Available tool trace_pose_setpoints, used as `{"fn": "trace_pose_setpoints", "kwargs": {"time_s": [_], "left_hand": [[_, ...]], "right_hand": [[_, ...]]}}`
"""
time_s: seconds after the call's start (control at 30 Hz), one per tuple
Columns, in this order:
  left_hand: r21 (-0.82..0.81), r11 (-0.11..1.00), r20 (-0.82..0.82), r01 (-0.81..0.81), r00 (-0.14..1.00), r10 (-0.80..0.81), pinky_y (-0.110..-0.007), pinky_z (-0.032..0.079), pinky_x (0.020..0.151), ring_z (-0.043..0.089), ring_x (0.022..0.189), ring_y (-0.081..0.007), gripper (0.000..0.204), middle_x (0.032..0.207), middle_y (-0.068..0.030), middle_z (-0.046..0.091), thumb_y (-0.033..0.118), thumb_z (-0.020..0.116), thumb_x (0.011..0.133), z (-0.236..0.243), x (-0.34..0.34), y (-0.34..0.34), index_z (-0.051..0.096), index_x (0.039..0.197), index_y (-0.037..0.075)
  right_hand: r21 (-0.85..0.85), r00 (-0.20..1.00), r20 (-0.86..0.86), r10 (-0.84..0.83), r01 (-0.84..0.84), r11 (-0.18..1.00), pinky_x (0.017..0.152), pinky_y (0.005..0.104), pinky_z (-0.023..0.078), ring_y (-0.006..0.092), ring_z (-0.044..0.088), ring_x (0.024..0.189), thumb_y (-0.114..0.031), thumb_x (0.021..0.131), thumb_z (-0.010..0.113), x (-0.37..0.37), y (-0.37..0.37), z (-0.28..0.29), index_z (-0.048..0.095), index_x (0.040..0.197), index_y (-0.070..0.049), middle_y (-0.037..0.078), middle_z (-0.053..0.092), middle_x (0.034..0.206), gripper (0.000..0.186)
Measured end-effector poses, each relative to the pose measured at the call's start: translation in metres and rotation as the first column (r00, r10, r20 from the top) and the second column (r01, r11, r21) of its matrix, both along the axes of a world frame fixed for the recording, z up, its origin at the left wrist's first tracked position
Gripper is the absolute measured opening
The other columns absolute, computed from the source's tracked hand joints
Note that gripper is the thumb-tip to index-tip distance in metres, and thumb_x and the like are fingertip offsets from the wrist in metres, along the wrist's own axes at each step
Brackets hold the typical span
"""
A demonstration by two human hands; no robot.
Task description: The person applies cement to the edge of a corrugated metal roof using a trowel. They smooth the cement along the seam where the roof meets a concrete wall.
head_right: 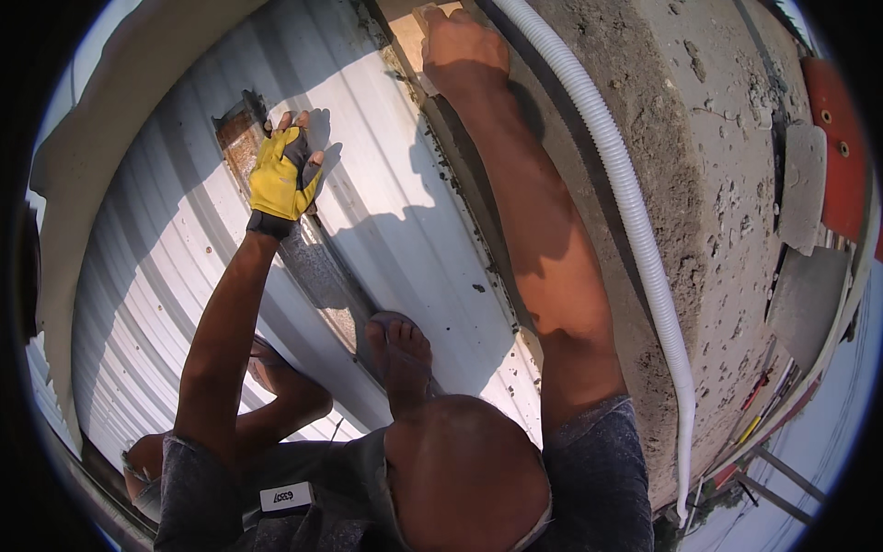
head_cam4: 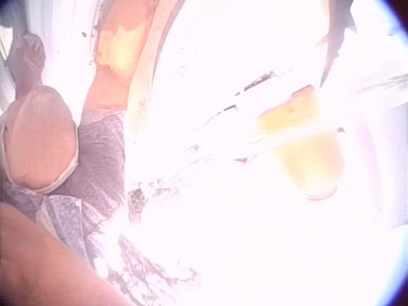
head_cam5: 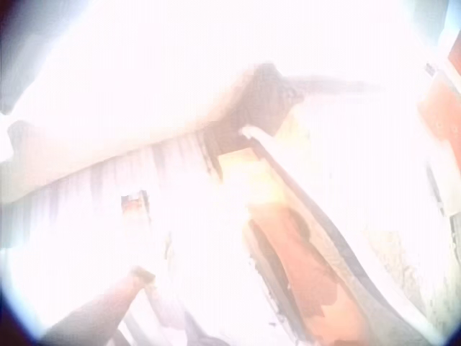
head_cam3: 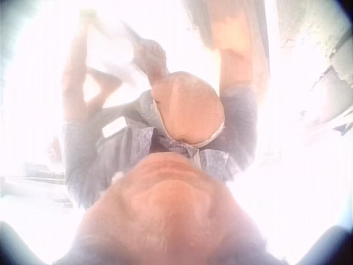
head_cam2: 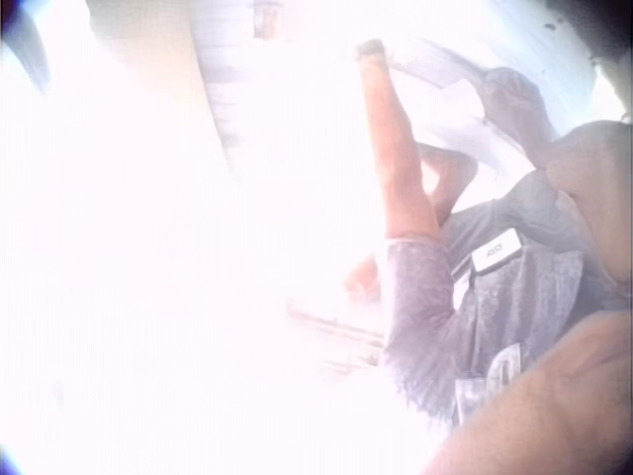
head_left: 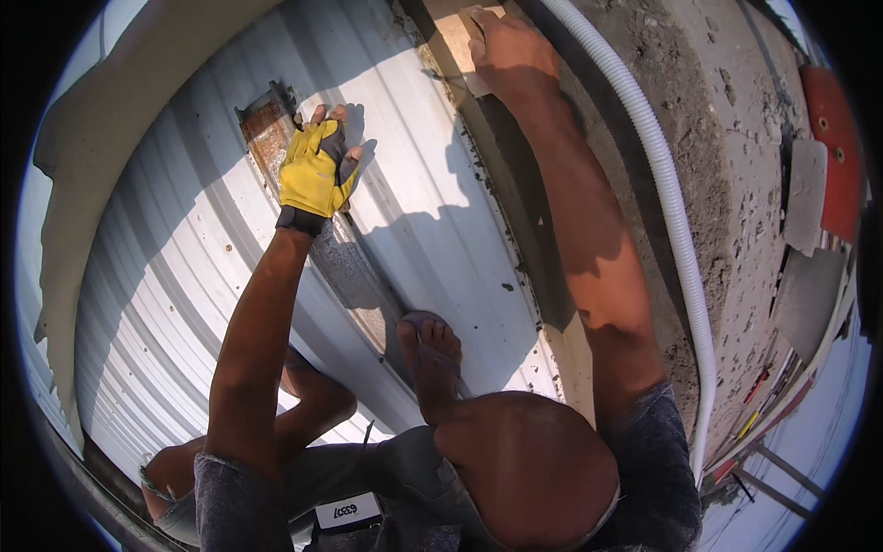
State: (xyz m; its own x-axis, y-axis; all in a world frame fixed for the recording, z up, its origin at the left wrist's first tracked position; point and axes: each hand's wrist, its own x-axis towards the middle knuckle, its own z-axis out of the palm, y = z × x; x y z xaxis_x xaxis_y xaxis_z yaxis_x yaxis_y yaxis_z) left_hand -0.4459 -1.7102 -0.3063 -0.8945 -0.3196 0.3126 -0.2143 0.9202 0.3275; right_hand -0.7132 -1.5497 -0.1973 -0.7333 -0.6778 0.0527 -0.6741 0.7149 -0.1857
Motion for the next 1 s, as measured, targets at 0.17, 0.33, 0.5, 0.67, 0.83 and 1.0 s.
{"fn": "trace_pose_setpoints", "kwargs": {"time_s": [0.17, 0.33, 0.5, 0.67, 0.83, 1.0], "left_hand": [[0.019, 0.999, -0.015, 0.042, 0.999, -0.041, -0.045, 0.046, 0.11, 0.052, 0.138, -0.0381, 0.051, 0.142, -0.0161, 0.061, 0.032, 0.061, 0.102, 0.006, 0.005, 0.002, 0.057, 0.143, 0.004], [-0.029, 1.0, 0.015, -0.002, 1.0, 0.003, -0.048, 0.044, 0.112, 0.052, 0.138, -0.037, 0.057, 0.142, -0.017, 0.061, 0.04, 0.061, 0.101, 0.007, 0.006, 0.004, 0.054, 0.146, 0.005], [-0.008, 1.0, 0.055, -0.022, 0.998, 0.023, -0.05, 0.04, 0.116, 0.049, 0.142, -0.0368, 0.061, 0.144, -0.0161, 0.06, 0.039, 0.064, 0.099, 0.01, 0.01, 0.003, 0.052, 0.147, 0.003], [0.028, 0.999, 0.008, 0.016, 1.0, -0.016, -0.048, 0.044, 0.112, 0.052, 0.139, -0.0381, 0.057, 0.144, -0.0166, 0.06, 0.034, 0.063, 0.099, 0.013, -0.002, 0.007, 0.053, 0.147, 0.005], [0.006, 1.0, -0.015, 0.016, 1.0, -0.016, -0.049, 0.045, 0.11, 0.056, 0.134, -0.0396, 0.056, 0.141, -0.0171, 0.062, 0.033, 0.063, 0.099, 0.009, 0.007, -0.001, 0.054, 0.145, 0.003], [0.016, 0.999, -0.009, -0.044, 0.999, 0.045, -0.051, 0.045, 0.11, 0.055, 0.134, -0.0399, 0.06, 0.139, -0.0184, 0.063, 0.037, 0.064, 0.098, 0.014, 0.002, 0.007, 0.053, 0.146, 0.003]], "right_hand": [[-0.051, 0.999, 0.015, 0.03, -0.029, 0.998, 0.082, 0.0476, 0.059, 0.0365, 0.071, 0.097, -0.021, 0.094, 0.065, 0.039, 0.071, -0.026, 0.065, 0.13, -0.016, 0.015, 0.068, 0.109, 0.036], [-0.053, 0.997, 0.05, 0.059, -0.056, 0.997, 0.079, 0.0457, 0.059, 0.0355, 0.07, 0.091, -0.016, 0.089, 0.071, 0.125, 0.205, -0.015, 0.066, 0.132, -0.013, 0.014, 0.066, 0.103, 0.043], [-0.272, 0.999, 0.003, 0.053, -0.05, 0.961, 0.078, 0.0455, 0.06, 0.0341, 0.071, 0.093, -0.015, 0.088, 0.071, 0.091, 0.111, 0.005, 0.068, 0.125, -0.01, 0.015, 0.067, 0.105, 0.037], [-0.029, 0.995, -0.088, 0.042, -0.044, 0.999, 0.079, 0.0452, 0.059, 0.0343, 0.072, 0.091, -0.019, 0.09, 0.066, 0.013, 0.026, -0.011, 0.067, 0.126, -0.011, 0.013, 0.07, 0.104, 0.037], [-0.082, 0.992, -0.061, 0.106, -0.111, 0.99, 0.08, 0.0466, 0.059, 0.0357, 0.072, 0.093, -0.016, 0.091, 0.066, 0.053, 0.075, -0.02, 0.066, 0.125, -0.01, 0.014, 0.069, 0.105, 0.034], [-0.177, 0.998, 0.057, 0.03, -0.02, 0.984, 0.081, 0.0473, 0.059, 0.0353, 0.071, 0.093, -0.017, 0.091, 0.067, 0.069, 0.101, -0.009, 0.066, 0.126, -0.01, 0.015, 0.068, 0.107, 0.036]]}}
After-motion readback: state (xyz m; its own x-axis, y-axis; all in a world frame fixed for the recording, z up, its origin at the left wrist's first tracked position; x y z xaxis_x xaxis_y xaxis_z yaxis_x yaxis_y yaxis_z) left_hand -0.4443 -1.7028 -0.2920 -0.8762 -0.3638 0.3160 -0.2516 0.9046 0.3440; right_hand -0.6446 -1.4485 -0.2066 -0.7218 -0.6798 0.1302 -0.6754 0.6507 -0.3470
